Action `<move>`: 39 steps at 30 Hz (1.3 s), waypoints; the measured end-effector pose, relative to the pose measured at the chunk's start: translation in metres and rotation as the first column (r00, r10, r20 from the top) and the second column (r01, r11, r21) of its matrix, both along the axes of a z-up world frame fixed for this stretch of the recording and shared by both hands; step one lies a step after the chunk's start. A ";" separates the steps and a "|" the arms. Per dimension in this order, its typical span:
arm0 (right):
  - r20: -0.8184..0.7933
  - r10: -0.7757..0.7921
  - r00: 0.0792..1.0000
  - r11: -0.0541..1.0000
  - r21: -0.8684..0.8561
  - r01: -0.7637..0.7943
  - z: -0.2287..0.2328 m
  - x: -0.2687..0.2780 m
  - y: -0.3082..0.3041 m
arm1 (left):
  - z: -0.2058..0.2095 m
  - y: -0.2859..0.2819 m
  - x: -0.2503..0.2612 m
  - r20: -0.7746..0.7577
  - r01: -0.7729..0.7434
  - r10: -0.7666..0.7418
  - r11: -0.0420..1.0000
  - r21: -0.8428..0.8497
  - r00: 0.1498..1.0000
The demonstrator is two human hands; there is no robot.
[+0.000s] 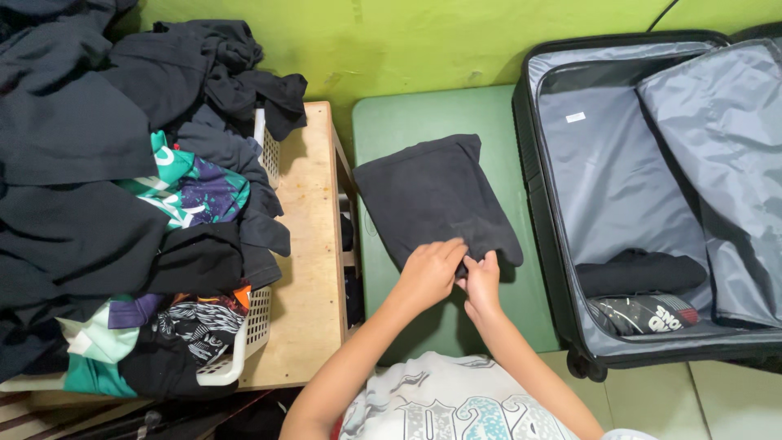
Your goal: The person picks up shirts from a pile, lays them flat on a surface, folds them by hand, and rolls them before placing them into a suitcase.
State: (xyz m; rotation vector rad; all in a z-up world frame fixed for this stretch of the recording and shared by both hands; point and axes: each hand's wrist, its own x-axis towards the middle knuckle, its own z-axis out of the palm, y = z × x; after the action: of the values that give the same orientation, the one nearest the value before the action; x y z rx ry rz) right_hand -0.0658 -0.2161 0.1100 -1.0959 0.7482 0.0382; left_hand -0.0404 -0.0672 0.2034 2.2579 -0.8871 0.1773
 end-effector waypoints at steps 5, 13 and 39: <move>0.330 0.252 0.910 0.824 -0.566 -0.023 -0.018 0.003 -0.009 | 0.029 -0.004 0.015 0.217 0.064 -0.090 0.990 0.123 0.972; 0.136 0.593 0.793 0.366 -0.923 -0.115 0.043 0.018 -0.049 | 0.031 -0.024 0.040 0.450 0.088 -0.217 0.953 0.289 0.866; -0.115 0.824 0.555 0.059 -0.956 -0.287 0.279 0.009 -0.059 | 0.134 0.026 0.046 0.436 0.122 -0.142 0.990 0.075 0.888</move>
State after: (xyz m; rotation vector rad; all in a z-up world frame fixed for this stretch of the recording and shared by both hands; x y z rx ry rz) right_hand -0.0573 -0.2750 0.3889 -2.4255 -0.3872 0.0397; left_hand 0.0052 -0.0409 0.3376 2.2247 -1.2875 0.6332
